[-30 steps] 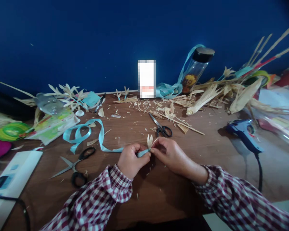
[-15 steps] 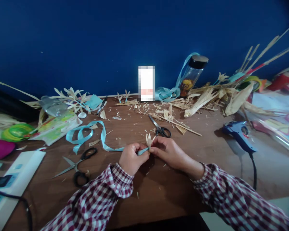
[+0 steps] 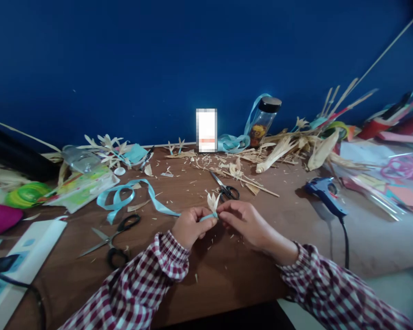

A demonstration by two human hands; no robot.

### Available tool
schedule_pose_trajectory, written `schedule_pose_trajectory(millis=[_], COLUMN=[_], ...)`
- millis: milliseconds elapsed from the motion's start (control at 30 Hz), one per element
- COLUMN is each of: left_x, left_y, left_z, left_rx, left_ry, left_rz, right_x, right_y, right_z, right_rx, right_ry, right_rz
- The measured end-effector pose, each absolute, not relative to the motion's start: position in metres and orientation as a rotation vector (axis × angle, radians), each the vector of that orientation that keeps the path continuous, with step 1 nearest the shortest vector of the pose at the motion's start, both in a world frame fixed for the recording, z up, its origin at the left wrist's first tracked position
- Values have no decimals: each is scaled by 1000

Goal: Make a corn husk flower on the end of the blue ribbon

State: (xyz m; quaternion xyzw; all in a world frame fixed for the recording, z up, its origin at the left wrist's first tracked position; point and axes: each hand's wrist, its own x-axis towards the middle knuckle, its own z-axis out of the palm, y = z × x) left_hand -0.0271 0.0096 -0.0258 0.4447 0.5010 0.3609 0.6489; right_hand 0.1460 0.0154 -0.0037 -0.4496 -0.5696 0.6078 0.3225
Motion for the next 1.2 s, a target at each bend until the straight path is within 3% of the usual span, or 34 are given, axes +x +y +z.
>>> schedule_pose_trajectory(millis=[167,667,1200], left_x=[-25,-16,-23], left_y=[7,-3,2], left_z=[-21,-12,-6], left_rx=[1005,1590,1550], left_ry=[1072,1498,1387], left_rz=[815,851,694], right_x=[142,138,151], right_y=[3,5,17], right_z=[3,-1,-14], right_rx=[-1182,-1279,-1277], right_ry=[-1565,-1564,-1441], right_rz=[1478,1302,1476])
